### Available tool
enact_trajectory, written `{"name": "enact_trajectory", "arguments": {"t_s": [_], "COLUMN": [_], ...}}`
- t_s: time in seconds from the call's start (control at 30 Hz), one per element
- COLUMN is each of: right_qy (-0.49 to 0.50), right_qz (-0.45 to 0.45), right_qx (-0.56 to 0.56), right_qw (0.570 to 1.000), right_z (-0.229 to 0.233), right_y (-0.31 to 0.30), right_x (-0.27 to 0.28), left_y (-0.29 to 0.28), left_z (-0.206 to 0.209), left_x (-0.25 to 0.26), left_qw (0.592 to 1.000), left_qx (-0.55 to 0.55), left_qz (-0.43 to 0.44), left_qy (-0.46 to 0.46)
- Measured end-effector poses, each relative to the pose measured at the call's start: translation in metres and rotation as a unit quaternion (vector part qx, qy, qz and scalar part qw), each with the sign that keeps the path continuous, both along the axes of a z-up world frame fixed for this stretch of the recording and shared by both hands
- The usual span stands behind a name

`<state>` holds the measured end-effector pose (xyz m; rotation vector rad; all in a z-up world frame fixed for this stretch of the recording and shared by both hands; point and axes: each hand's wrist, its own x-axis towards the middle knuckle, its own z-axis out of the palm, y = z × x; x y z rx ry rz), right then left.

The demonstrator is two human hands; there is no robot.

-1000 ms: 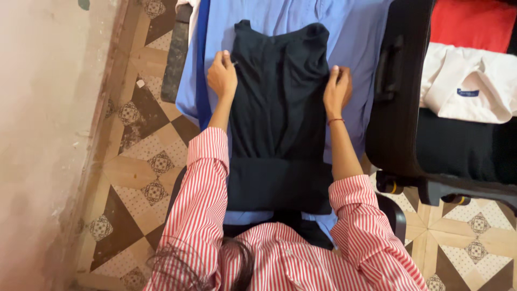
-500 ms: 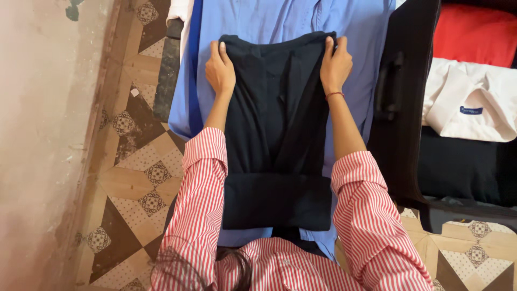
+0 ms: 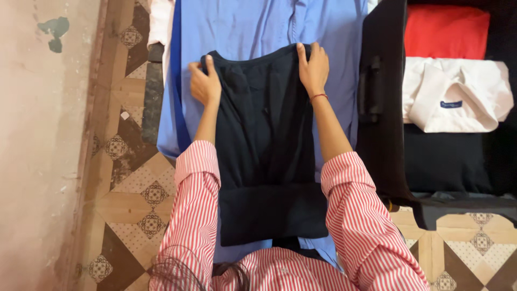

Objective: The person folds a black t-shirt and blue pants by hand on a flat surface and places them into an open suitcase. The person then proceeds to fold another pair of blue trousers.

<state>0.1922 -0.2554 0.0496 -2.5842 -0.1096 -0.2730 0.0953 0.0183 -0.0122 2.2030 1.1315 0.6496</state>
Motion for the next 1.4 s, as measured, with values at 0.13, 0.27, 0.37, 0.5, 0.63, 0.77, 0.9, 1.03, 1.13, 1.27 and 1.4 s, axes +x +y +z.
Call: {"name": "enact_trajectory", "arguments": {"t_s": [0.13,0.27,0.37,0.5,0.63,0.77,0.9,1.03,1.13,1.27,1.4], "right_qy": [-0.115,-0.072,0.003,0.010,0.116,0.105,0.071,0.129,0.112,0.163,0.110], "right_qz": [0.096,0.091,0.056,0.057,-0.038,-0.019,-0.055,-0.103,-0.075,0.055,0.153], "right_qx": [0.159,0.156,0.085,0.086,0.166,0.133,0.139,0.218,0.227,0.213,0.119], "right_qw": [0.976,0.981,0.995,0.995,0.978,0.985,0.986,0.962,0.965,0.962,0.975], "right_z": [0.015,0.013,0.001,-0.017,-0.025,-0.016,-0.001,-0.012,-0.023,-0.006,0.021], "right_y": [-0.025,-0.060,-0.092,-0.122,-0.144,-0.153,-0.146,-0.155,-0.184,-0.211,-0.210], "right_x": [-0.067,-0.184,-0.265,-0.335,-0.353,-0.355,-0.358,-0.361,-0.385,-0.436,-0.456], "left_y": [-0.013,-0.054,-0.091,-0.118,-0.132,-0.135,-0.137,-0.133,-0.130,-0.133,-0.138], "left_z": [0.025,0.059,0.072,0.069,0.057,0.050,0.050,0.056,0.069,0.096,0.114], "left_x": [-0.036,-0.137,-0.215,-0.294,-0.356,-0.375,-0.374,-0.380,-0.403,-0.433,-0.446], "left_qw": [0.985,0.963,0.962,0.975,0.979,0.980,0.984,0.981,0.981,0.951,0.911], "left_qx": [0.022,0.090,0.070,0.034,-0.121,-0.160,-0.159,-0.176,-0.125,0.016,-0.051], "left_qz": [-0.018,-0.195,-0.233,-0.196,-0.144,-0.114,-0.084,-0.081,-0.121,-0.309,-0.401], "left_qy": [-0.170,-0.165,-0.127,-0.102,-0.074,0.016,0.021,-0.022,-0.081,0.002,0.078]}}
